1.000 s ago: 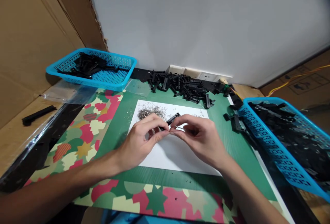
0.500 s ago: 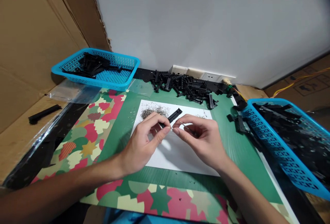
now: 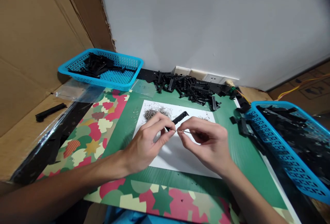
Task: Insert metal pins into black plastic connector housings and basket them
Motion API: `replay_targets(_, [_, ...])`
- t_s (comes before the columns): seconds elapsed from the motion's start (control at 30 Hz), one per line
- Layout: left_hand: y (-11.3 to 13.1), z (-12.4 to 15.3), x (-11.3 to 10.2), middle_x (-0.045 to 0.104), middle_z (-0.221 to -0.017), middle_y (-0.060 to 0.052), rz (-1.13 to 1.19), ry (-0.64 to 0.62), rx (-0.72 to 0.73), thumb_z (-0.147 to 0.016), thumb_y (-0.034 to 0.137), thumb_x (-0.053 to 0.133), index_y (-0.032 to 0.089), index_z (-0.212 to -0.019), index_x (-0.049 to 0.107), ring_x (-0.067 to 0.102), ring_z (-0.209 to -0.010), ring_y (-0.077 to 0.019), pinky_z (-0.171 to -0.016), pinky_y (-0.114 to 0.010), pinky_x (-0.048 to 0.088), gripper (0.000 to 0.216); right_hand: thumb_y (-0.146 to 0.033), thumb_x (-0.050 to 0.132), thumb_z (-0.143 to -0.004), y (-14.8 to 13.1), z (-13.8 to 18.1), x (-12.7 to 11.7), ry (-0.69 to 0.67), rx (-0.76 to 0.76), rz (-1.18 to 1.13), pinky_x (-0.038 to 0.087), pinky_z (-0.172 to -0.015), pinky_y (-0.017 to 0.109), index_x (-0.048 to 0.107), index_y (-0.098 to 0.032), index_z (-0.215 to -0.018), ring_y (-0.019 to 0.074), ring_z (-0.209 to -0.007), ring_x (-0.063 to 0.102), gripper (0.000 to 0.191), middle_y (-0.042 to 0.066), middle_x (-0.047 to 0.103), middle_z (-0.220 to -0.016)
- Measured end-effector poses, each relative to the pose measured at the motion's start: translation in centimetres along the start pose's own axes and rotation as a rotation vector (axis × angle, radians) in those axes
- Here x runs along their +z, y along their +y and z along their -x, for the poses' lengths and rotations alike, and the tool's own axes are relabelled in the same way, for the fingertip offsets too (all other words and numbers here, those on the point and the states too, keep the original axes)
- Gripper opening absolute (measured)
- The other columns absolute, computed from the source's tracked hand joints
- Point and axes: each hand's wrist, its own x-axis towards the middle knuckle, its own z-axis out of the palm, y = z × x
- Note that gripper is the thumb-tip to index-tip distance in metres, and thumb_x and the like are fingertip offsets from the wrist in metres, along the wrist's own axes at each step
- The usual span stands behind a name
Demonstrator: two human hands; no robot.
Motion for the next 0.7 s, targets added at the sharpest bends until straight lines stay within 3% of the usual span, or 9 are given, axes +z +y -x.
replay_targets(0.17, [0.2,-0.1,-0.1,0.062,-0.104,-0.005,0.205,-0.015,-0.16,-0.112,0.032,0.048,0.021,-0.11,0.067,0.063,-0.092,-0.0172,-0.086,-0.033,0.049,0.022,-0.004,0.072,-0.086,0.0,0.6,-0.1,0.139,-0.234,0.181,0.035,-0.048,0.025,0.076,-0.02,-0.095,0.0092,-0.056,0.049,0.019,0.001,0.069,-0.079])
replay_targets(0.3, [-0.1,0.1,0.4,0.063,-0.104,-0.004,0.331,0.064,-0.202,-0.108,0.032,0.058,0.024,-0.117,0.061,0.065,-0.098,-0.019,-0.088,-0.034,0.052,0.013,-0.005,0.072,-0.087,0.4,1.2,0.4,0.221,-0.364,0.382,0.038,-0.049,0.026,0.075,-0.021,-0.098,0.0102,-0.054,0.051,0.02,-0.001,0.062,-0.068])
replay_targets(0.43, [-0.3,0.2,0.9,0.061,-0.113,-0.005,0.472,0.137,-0.18,-0.104,0.031,0.065,0.026,-0.121,0.054,0.067,-0.104,-0.0198,-0.092,-0.034,0.056,0.02,-0.009,0.072,-0.092,0.6,1.3,0.7,0.209,-0.395,0.458,0.035,-0.047,0.026,0.074,-0.022,-0.096,0.0091,-0.05,0.046,0.014,-0.003,0.056,-0.061])
replay_targets(0.7, [0.2,0.5,1.0,0.059,-0.12,-0.006,0.533,0.076,-0.172,-0.107,0.026,0.059,0.026,-0.127,0.054,0.063,-0.115,-0.0201,-0.094,-0.031,0.058,0.02,-0.005,0.07,-0.09,0.4,1.2,1.0,0.175,-0.405,0.432,0.034,-0.046,0.026,0.071,-0.022,-0.096,0.0086,-0.049,0.046,0.018,-0.004,0.055,-0.063])
